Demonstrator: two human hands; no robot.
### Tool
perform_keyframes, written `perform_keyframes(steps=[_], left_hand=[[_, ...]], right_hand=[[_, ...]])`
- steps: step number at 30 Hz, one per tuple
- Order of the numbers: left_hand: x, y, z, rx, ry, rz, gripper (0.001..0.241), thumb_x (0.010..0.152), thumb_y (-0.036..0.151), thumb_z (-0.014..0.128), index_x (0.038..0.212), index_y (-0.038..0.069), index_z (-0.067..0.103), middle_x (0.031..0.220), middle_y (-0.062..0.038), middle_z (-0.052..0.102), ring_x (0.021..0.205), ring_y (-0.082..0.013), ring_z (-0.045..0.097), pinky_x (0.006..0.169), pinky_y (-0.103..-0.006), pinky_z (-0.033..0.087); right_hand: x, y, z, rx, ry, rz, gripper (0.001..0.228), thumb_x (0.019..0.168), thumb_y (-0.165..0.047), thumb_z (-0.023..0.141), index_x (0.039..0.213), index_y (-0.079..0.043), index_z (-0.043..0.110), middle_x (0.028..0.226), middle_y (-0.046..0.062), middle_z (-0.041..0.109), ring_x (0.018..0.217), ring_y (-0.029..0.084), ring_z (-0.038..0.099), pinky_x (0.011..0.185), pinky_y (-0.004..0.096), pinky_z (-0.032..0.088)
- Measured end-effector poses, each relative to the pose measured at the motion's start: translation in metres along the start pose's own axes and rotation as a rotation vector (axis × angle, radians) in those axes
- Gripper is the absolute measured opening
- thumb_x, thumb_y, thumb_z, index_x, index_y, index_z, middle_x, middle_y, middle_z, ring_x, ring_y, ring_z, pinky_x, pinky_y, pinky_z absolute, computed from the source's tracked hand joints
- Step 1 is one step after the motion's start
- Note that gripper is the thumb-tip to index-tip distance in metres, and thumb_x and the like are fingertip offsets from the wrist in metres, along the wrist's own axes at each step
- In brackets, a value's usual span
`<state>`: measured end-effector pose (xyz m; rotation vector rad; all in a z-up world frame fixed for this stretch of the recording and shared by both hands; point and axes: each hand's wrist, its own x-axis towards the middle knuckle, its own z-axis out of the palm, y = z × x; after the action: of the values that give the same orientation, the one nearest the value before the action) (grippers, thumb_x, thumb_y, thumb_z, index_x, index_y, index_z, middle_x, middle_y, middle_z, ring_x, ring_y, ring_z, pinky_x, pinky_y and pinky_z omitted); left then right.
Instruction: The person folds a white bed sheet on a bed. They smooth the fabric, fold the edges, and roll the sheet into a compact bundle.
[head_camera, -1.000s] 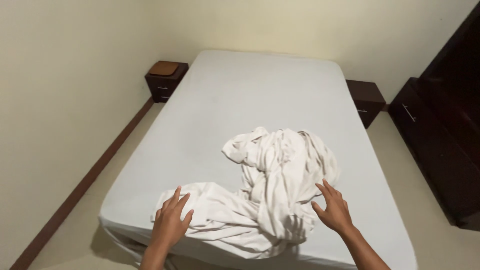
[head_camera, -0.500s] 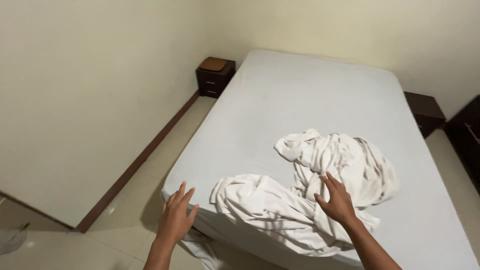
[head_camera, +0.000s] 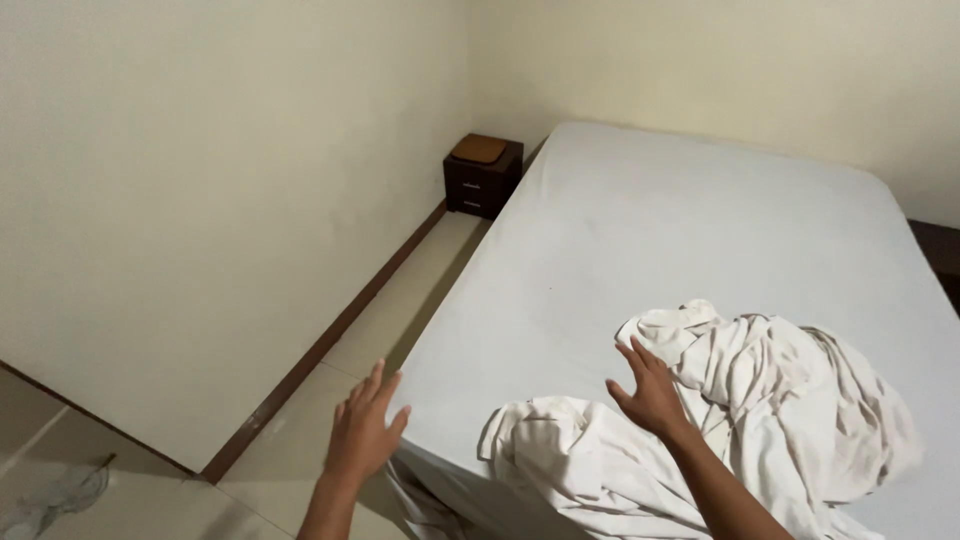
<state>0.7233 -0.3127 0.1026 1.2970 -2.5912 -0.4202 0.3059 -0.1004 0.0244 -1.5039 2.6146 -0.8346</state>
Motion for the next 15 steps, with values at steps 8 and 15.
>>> perform_keyframes(steps=[8, 15], left_hand=[[0.083, -0.055, -0.013, 0.025, 0.047, -0.006, 0.060, 0.093, 0.038, 0.066, 0.148, 0.019, 0.049, 0.165, -0.008, 0.030, 0.147, -0.0282, 0.038, 0.114, -0.0506, 0.035], [0.121, -0.093, -0.016, 0.027, 0.048, -0.005, 0.062, 0.093, 0.038, 0.066, 0.150, 0.020, 0.051, 0.164, -0.008, 0.032, 0.145, -0.0268, 0.039, 0.113, -0.0518, 0.036]], right_hand=[[0.089, -0.041, 0.017, -0.016, -0.070, 0.053, 0.071, 0.086, -0.036, 0.073, 0.149, -0.022, 0.044, 0.167, 0.007, 0.028, 0.148, 0.036, 0.033, 0.115, 0.049, 0.038], [0.131, -0.046, 0.043, -0.067, -0.006, -0.031, 0.071, 0.083, -0.037, 0.074, 0.147, -0.021, 0.047, 0.163, 0.006, 0.036, 0.149, 0.035, 0.036, 0.117, 0.049, 0.036]])
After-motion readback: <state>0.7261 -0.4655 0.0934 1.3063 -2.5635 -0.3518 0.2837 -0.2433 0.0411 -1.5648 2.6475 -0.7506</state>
